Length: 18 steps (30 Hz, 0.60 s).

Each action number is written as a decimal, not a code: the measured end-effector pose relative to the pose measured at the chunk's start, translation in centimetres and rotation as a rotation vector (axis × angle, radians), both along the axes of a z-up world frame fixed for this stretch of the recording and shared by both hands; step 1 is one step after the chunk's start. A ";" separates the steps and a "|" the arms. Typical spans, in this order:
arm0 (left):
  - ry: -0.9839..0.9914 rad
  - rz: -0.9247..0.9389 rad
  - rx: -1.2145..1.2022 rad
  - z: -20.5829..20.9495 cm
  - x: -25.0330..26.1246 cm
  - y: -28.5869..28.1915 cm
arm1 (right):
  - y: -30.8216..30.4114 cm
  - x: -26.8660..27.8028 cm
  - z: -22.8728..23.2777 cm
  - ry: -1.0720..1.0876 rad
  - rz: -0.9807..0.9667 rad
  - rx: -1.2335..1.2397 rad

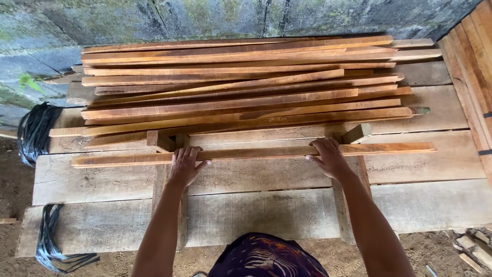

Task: Inspecting and sorting long wooden planks on a workbench.

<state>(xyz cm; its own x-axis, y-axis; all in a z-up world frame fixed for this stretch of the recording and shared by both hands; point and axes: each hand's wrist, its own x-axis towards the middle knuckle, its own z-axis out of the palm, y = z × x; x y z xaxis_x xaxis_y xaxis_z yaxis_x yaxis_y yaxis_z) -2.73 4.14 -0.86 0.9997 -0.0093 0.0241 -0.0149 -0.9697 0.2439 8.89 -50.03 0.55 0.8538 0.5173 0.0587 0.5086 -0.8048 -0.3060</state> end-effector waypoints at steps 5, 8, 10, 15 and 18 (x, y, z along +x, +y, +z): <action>0.003 -0.035 0.060 -1.8 1.2 0.8 | 0.7 -0.3 2.8 0.075 -0.008 -0.045; -0.209 -0.131 0.226 -2.6 1.6 1.5 | 0.2 0.0 2.1 -0.090 0.036 -0.129; -0.315 -0.174 0.308 -1.7 1.4 1.3 | -0.6 0.8 0.0 -0.283 0.077 -0.190; -0.107 -0.126 0.383 -5.1 0.1 2.8 | -2.8 2.3 -6.1 -0.518 0.015 -0.185; -0.350 -0.132 0.385 2.8 -0.5 -0.6 | -0.2 -0.3 1.0 -0.446 0.022 -0.022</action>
<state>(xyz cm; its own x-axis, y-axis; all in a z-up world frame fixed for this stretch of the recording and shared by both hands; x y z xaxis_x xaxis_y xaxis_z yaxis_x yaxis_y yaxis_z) -3.27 3.55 1.95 0.9221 -0.2087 0.3259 -0.1599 -0.9724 -0.1701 8.61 -50.27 1.56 0.7360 0.5405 0.4077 0.6044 -0.7959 -0.0360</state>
